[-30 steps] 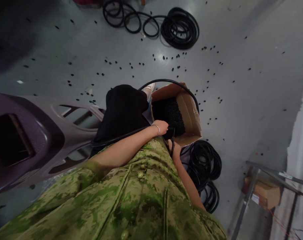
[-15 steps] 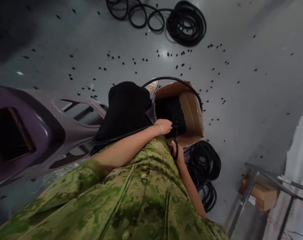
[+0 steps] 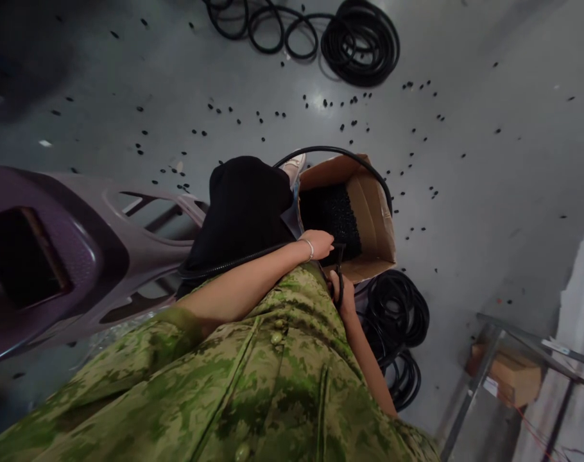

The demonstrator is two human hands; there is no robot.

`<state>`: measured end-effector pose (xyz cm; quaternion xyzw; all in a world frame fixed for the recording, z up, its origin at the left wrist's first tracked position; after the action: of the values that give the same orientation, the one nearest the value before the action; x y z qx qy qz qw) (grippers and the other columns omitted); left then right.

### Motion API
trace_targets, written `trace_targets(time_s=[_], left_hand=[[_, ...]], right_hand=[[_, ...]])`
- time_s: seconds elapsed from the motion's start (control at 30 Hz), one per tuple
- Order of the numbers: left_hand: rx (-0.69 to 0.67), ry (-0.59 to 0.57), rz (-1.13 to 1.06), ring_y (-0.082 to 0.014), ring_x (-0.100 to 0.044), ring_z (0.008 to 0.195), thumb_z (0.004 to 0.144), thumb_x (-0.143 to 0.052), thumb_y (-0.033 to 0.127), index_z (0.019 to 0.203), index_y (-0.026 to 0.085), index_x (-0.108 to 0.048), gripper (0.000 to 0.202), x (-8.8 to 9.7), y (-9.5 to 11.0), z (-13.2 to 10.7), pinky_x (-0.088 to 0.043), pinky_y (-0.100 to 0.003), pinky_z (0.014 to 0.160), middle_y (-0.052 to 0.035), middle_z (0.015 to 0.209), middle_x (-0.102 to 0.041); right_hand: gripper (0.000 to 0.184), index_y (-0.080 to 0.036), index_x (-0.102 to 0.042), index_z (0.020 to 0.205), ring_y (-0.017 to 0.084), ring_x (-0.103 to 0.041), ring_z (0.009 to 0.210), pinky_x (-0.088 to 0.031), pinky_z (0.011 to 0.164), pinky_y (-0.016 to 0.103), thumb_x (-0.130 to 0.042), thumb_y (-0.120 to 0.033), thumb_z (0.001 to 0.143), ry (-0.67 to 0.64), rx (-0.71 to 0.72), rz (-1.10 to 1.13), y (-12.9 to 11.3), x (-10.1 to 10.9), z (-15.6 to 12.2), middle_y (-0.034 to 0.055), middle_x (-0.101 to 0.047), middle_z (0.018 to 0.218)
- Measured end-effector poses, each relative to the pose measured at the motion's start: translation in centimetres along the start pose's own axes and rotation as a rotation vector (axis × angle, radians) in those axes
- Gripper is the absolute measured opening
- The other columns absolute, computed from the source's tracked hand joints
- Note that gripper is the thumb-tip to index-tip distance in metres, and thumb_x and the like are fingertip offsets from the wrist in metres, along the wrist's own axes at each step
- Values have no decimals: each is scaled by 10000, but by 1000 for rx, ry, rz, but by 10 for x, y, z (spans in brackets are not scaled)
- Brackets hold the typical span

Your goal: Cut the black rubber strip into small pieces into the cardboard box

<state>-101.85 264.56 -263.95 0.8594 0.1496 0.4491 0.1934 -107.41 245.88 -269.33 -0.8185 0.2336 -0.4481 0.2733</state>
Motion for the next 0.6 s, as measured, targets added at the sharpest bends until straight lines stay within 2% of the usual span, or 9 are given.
trace_targets(time_s=[0.33,0.6], left_hand=[[24,-21,-12,-275,-637,1126,953,-449,321,1157,103,-682,379,1,1,-1,-519,-342,910,-180,1204,-676],[6,-22,-23,-278,-632,1132,953,-443,347,1164,109,-677,396,-2,-1,2,-516,-344,912,-176,1202,-676]], right_hand=[[591,-173,-567,669,187,-518,628,-399,621,299,-399,-723,805,0,6,65,2,0,0,61,-598,639],[597,-187,-589,664,190,-548,596,-428,586,299,-416,-747,778,19,-61,138,10,-3,3,63,-622,624]])
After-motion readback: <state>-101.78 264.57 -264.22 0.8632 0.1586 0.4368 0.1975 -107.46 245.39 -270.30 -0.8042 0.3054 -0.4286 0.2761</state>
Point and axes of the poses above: each hand's wrist, its own z-axis towards the middle knuckle, its own x-axis out of the back of the hand, y = z × x, the point moved 1 cm from there along z, towards the middle knuckle
